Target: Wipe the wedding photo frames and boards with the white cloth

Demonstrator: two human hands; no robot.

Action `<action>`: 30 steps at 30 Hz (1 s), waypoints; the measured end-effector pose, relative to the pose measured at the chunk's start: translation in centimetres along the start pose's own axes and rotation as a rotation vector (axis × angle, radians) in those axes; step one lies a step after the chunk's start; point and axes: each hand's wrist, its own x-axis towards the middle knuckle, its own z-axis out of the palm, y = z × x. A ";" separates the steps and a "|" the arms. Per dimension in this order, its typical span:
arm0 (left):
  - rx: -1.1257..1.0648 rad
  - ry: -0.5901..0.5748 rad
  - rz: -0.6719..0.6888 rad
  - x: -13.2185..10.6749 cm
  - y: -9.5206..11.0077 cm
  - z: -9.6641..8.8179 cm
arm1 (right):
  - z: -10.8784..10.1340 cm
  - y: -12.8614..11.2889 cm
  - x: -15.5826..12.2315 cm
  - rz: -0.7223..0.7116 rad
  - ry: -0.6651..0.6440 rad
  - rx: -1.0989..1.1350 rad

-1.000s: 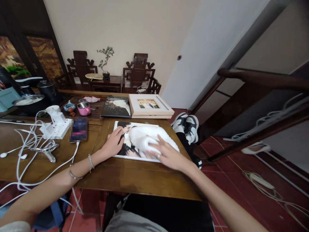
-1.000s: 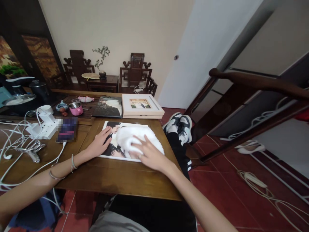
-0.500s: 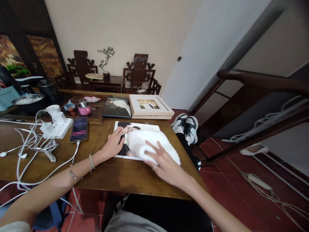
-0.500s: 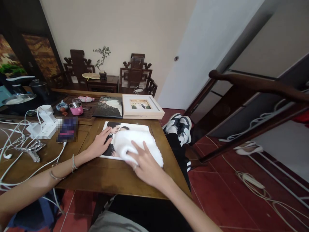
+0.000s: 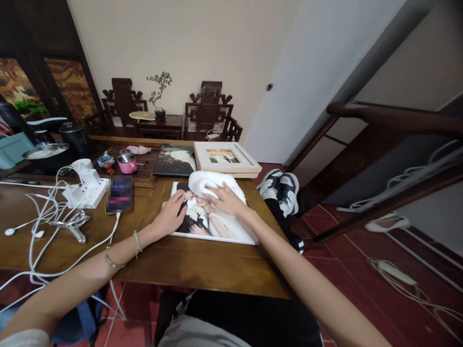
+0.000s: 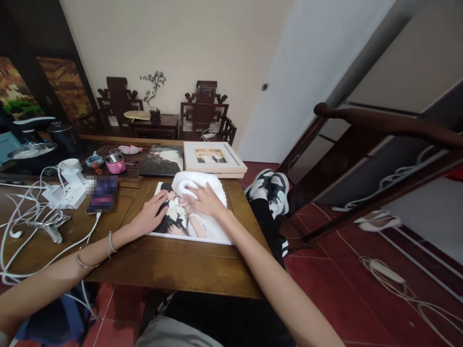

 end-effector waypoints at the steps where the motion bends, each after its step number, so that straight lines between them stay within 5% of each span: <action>1: -0.001 -0.002 -0.001 0.0 0.0 0.0 | 0.1 0.3 0.8 0.012 0.018 -0.005; 5: -0.014 0.011 0.016 0.1 -0.2 0.1 | 0.5 -0.2 0.4 0.006 0.040 -0.023; 13: -0.009 0.017 -0.004 0.1 -0.2 0.4 | -1.1 -5.5 -11.2 -0.198 -0.079 0.028; 16: -0.008 0.021 0.001 0.1 -0.2 0.4 | -1.6 -6.0 -13.1 -0.274 -0.118 0.053; 20: -0.019 0.024 -0.006 0.1 -0.4 0.5 | -1.4 -3.8 -11.1 -0.236 -0.089 0.027; 24: -0.046 0.035 0.006 0.1 -0.5 0.6 | -0.7 -1.9 -6.2 -0.038 -0.053 -0.092; 27: -0.114 0.095 -0.002 0.3 -0.3 0.2 | 0.0 -2.8 -3.5 0.100 -0.064 -0.207; 30: -0.208 0.212 -0.001 0.4 0.2 -0.4 | 0.6 -5.2 -3.0 0.018 -0.082 -0.183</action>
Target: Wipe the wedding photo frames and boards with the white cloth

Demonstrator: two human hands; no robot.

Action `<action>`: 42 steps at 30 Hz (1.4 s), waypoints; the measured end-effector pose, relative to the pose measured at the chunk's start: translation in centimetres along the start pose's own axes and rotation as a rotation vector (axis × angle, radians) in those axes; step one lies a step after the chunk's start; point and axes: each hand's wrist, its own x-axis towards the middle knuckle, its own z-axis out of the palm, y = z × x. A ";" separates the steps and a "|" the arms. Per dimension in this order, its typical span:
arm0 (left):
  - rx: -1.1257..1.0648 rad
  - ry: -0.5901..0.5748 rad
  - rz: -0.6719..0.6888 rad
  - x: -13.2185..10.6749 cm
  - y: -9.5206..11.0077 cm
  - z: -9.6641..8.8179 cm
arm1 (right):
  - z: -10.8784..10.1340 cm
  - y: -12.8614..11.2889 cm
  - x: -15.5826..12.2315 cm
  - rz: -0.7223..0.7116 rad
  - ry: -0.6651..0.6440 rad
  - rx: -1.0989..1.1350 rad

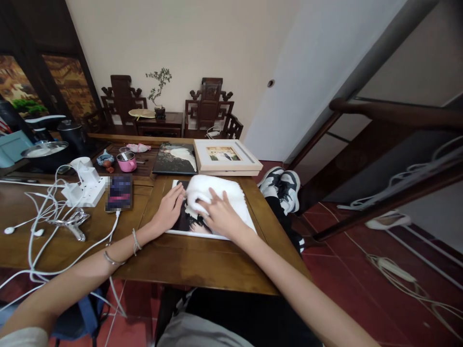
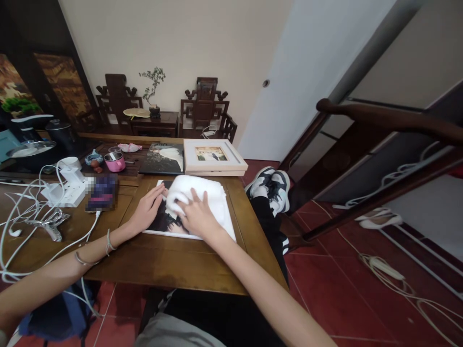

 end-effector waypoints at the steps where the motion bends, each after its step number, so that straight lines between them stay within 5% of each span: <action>1: -0.021 0.035 0.002 0.1 0.2 -0.2 | 0.0 -0.8 -0.4 -0.074 -0.003 0.029; 7: -0.022 0.054 -0.008 -0.1 0.4 -0.2 | -0.6 -1.5 -5.6 -0.365 -0.021 0.237; 10: 0.035 -0.027 0.005 -0.3 0.2 0.3 | -0.8 0.5 -8.2 -0.322 0.039 0.284; 14: 0.111 -0.111 0.018 -0.5 -0.1 0.5 | -0.3 4.0 -9.3 -0.088 0.058 0.273; 20: 0.082 -0.066 0.068 -0.3 -0.4 0.5 | -0.4 6.2 -3.4 0.218 0.202 0.461; 26: 0.071 -0.109 0.118 -0.3 -0.4 0.5 | -0.3 3.3 4.7 0.153 0.152 0.569; 30: 0.079 -0.099 0.113 -0.3 -0.3 0.5 | 0.5 2.0 6.1 0.121 0.098 0.562; 39: 0.117 -0.141 0.032 -0.4 -0.2 0.6 | 1.0 9.7 -0.5 0.278 0.130 0.421; 42: 0.115 -0.151 0.009 -0.4 -0.1 0.6 | 0.8 9.7 -4.2 0.208 0.126 0.371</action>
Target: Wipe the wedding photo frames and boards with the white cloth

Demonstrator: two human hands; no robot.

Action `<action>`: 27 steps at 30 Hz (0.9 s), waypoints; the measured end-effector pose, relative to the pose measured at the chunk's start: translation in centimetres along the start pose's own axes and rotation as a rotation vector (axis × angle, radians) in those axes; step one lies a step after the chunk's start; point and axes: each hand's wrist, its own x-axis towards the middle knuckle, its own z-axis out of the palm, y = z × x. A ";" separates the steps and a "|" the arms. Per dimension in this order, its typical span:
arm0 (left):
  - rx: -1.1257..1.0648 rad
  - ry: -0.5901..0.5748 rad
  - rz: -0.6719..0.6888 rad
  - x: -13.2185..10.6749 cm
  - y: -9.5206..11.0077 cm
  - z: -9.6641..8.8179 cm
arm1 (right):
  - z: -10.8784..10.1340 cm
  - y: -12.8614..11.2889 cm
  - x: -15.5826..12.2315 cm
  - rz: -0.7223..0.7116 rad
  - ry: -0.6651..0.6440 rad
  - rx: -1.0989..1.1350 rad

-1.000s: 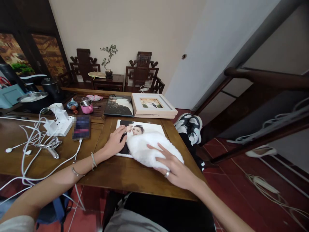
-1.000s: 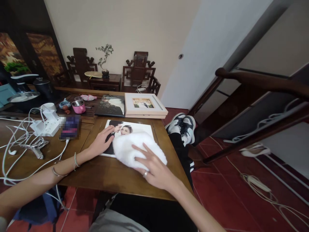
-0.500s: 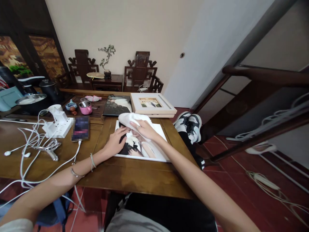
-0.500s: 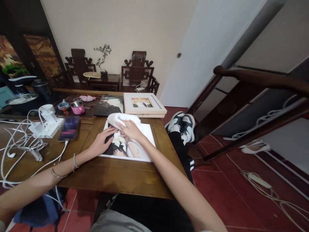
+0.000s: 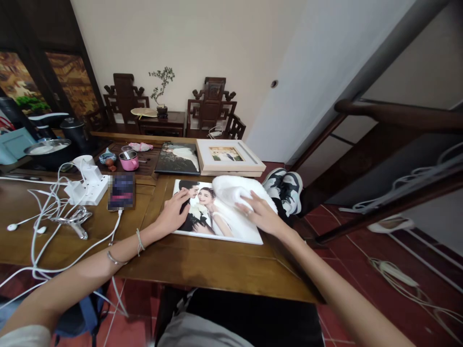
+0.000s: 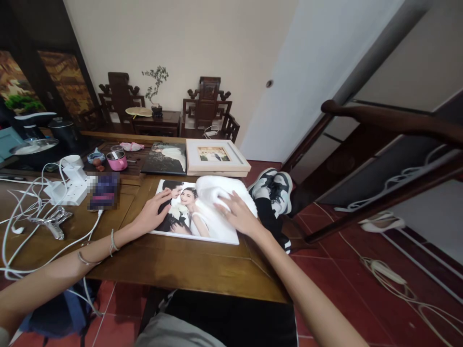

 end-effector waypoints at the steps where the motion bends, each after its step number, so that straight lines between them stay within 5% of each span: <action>1: 0.002 -0.003 -0.011 0.0 0.0 0.0 | -0.1 -0.4 -1.5 -0.056 -0.014 -0.028; 6: 0.040 -0.033 -0.056 -0.2 0.0 0.2 | -0.3 -4.4 -9.2 -0.296 -0.102 -0.148; 9: 0.055 -0.053 -0.072 -0.2 0.2 0.1 | -0.4 -5.2 -10.6 -0.362 -0.153 -0.137; 12: 0.070 -0.079 -0.084 -0.2 0.4 -0.2 | -0.2 -3.9 -8.2 -0.305 -0.161 -0.122; 16: 0.084 -0.107 -0.075 -0.2 0.7 -0.5 | 0.2 -1.1 -1.7 -0.069 -0.081 -0.155; 20: 0.077 -0.088 -0.061 -0.3 0.5 -0.5 | -0.2 -0.4 3.4 -0.044 -0.038 -0.178; 23: 0.067 -0.069 -0.059 -0.3 0.3 -0.2 | -0.6 -1.0 3.9 -0.071 -0.038 -0.179; 27: 0.063 -0.057 -0.087 -0.3 0.1 0.0 | -0.7 -2.5 -0.1 -0.161 -0.061 -0.196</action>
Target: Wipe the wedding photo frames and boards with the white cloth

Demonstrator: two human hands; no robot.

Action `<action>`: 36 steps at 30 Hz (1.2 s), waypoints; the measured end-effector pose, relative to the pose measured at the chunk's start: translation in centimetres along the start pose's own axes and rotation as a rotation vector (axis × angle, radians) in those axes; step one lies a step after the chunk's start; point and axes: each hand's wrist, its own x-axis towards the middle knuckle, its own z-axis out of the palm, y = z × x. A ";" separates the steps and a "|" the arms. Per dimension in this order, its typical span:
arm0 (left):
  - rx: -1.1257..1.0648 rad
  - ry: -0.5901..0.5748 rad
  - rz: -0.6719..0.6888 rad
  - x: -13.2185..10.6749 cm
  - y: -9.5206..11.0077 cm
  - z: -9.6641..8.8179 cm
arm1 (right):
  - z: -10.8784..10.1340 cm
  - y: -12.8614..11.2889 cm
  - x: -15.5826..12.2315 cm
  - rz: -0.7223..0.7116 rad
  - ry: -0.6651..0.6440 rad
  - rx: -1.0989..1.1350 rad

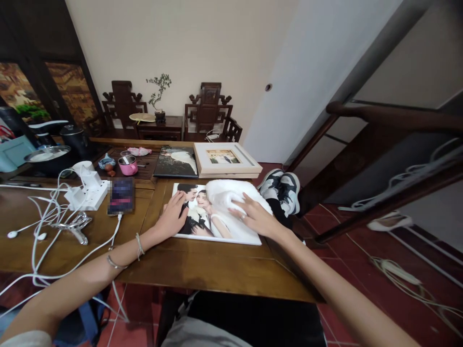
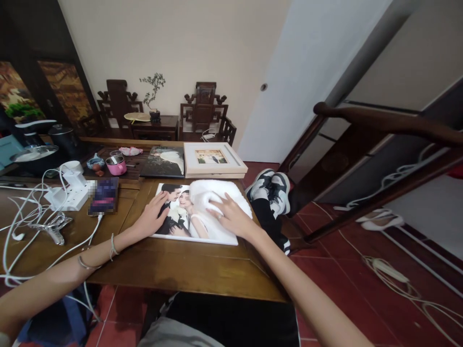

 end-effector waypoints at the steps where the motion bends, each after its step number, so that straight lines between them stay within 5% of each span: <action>1: 0.002 0.001 -0.004 0.0 0.0 0.0 | -0.1 -0.7 -1.5 -0.037 -0.011 -0.005; 6: 0.025 -0.029 -0.023 0.0 0.4 -0.2 | -1.2 -3.2 -8.2 -0.096 -0.155 0.021; 9: 0.033 -0.042 -0.014 0.0 0.5 -0.4 | -1.3 -2.1 -8.8 0.009 -0.173 0.055; 16: 0.013 -0.021 0.015 0.1 0.0 -0.5 | -0.8 3.5 0.5 0.153 0.035 0.145; 21: -0.066 -0.011 -0.010 0.3 -0.4 -0.3 | -1.1 4.0 4.0 0.169 0.051 0.151; 26: -0.148 0.061 -0.020 0.8 -0.9 0.2 | 0.4 0.7 -1.7 0.129 0.001 0.052; 31: -0.119 0.063 0.002 0.8 -1.0 0.5 | 0.4 -3.5 -9.3 -0.110 -0.060 0.006; 36: -0.073 0.030 0.026 0.4 -0.9 0.2 | -0.4 -4.1 -7.6 -0.148 -0.077 0.003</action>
